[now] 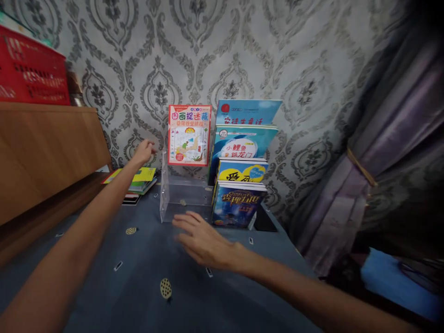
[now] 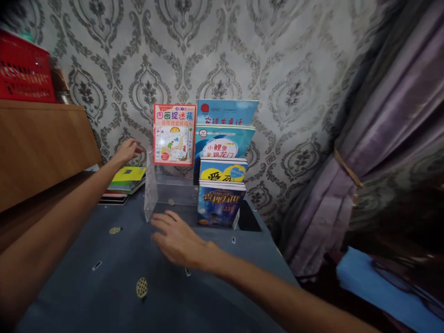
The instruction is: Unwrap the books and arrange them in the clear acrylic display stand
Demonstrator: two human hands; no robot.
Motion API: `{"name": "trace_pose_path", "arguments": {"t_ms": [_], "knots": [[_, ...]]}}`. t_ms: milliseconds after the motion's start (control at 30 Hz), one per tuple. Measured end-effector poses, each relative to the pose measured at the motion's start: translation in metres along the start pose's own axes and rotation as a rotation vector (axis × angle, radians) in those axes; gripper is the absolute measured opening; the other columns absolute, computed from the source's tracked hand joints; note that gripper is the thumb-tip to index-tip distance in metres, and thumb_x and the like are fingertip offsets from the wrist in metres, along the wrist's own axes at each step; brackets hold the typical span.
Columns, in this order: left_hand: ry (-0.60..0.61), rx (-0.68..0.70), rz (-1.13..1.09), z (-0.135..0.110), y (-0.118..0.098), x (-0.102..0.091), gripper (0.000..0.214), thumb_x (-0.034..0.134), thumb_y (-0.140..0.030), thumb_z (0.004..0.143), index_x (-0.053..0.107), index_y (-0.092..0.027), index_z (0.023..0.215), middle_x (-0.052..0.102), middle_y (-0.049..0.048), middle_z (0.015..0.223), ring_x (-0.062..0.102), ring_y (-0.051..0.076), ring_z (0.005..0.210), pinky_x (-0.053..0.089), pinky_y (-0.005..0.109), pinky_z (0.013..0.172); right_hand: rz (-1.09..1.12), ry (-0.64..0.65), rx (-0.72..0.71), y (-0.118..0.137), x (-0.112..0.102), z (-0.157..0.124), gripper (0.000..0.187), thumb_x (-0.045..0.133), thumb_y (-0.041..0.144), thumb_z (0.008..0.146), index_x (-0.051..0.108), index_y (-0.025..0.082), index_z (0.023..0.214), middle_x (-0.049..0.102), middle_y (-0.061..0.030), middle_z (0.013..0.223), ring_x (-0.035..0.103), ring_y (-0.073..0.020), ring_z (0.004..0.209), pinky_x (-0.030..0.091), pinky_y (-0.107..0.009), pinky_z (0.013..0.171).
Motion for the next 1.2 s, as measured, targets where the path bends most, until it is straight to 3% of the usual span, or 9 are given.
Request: {"name": "trace_pose_path", "arguments": {"t_ms": [133,267,367,467,633,767,900,1067,1200], "knots": [[0.060,-0.059,0.227,-0.033,0.048,-0.007,0.041,0.032,-0.025,0.093,0.060,-0.010,0.119,0.073,0.0165,0.108,0.067,0.026,0.105,0.050,0.040,0.093,0.253,-0.031,0.226,0.006,0.060,-0.038,0.021,0.054,0.017,0.096,0.070,0.016,0.108,0.065,-0.0138,0.130,0.052,-0.0241,0.132,0.043,-0.042,0.111],[0.193,-0.076,0.443,-0.070,0.083,0.015,0.039,0.050,-0.033,0.085,0.063,-0.010,0.114,0.069,0.0203,0.121,0.063,0.033,0.117,0.046,0.042,0.101,0.379,-0.135,0.345,0.011,0.094,-0.061,0.027,0.051,0.020,0.099,0.067,0.016,0.120,0.065,-0.0141,0.131,0.053,-0.0228,0.132,0.043,-0.043,0.113],[0.235,-0.056,0.578,-0.089,0.093,0.039,0.049,0.055,-0.037,0.084,0.059,-0.005,0.121,0.061,0.0281,0.131,0.055,0.039,0.126,0.040,0.049,0.105,0.420,-0.182,0.382,0.012,0.100,-0.068,0.030,0.048,0.024,0.101,0.066,0.018,0.124,0.065,-0.0125,0.132,0.053,-0.0219,0.132,0.043,-0.043,0.114],[0.228,-0.037,0.682,-0.095,0.093,0.057,0.052,0.048,-0.041,0.090,0.055,-0.003,0.124,0.057,0.0315,0.133,0.052,0.041,0.129,0.036,0.055,0.106,0.437,-0.213,0.406,0.012,0.098,-0.071,0.030,0.048,0.025,0.101,0.066,0.019,0.123,0.066,-0.0116,0.131,0.055,-0.0212,0.130,0.042,-0.042,0.115],[0.188,-0.037,0.805,-0.087,0.086,0.067,0.046,0.035,-0.032,0.095,0.059,-0.001,0.121,0.061,0.0326,0.125,0.060,0.043,0.116,0.037,0.059,0.099,0.449,-0.208,0.417,0.011,0.097,-0.070,0.029,0.049,0.023,0.100,0.067,0.019,0.123,0.067,-0.0108,0.131,0.055,-0.0206,0.130,0.041,-0.041,0.115],[0.199,-0.008,0.864,-0.083,0.078,0.064,0.042,0.031,-0.017,0.092,0.065,-0.004,0.112,0.067,0.0299,0.115,0.066,0.041,0.105,0.039,0.059,0.093,0.453,-0.188,0.448,0.012,0.096,-0.069,0.028,0.051,0.023,0.100,0.068,0.020,0.123,0.067,-0.0105,0.131,0.056,-0.0202,0.130,0.040,-0.041,0.116],[0.234,0.055,0.907,-0.091,0.071,0.052,0.041,0.032,-0.013,0.090,0.067,-0.007,0.111,0.070,0.0280,0.109,0.067,0.041,0.102,0.037,0.061,0.092,0.471,-0.134,0.445,0.011,0.091,-0.065,0.029,0.051,0.022,0.100,0.068,0.018,0.123,0.066,-0.0108,0.133,0.055,-0.0212,0.131,0.040,-0.041,0.115],[0.278,0.168,0.945,-0.125,0.070,0.025,0.043,0.032,-0.011,0.089,0.065,-0.008,0.116,0.069,0.0272,0.115,0.067,0.041,0.104,0.037,0.060,0.095,0.482,-0.095,0.458,0.009,0.091,-0.064,0.029,0.054,0.020,0.098,0.069,0.018,0.123,0.066,-0.0110,0.134,0.055,-0.0220,0.131,0.039,-0.043,0.116],[0.308,0.232,0.963,-0.160,0.082,0.001,0.041,0.033,-0.012,0.090,0.066,-0.014,0.114,0.069,0.0224,0.119,0.067,0.037,0.108,0.036,0.057,0.102,0.465,-0.133,0.430,0.009,0.096,-0.067,0.030,0.053,0.019,0.098,0.067,0.019,0.125,0.065,-0.0112,0.135,0.054,-0.0219,0.133,0.040,-0.044,0.116]]}}
Point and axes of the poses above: each hand's wrist, its own z-axis towards the middle knuckle, its own x-axis out of the palm, y = z × x, the point moved 4 cm from there along z, towards the middle knuckle
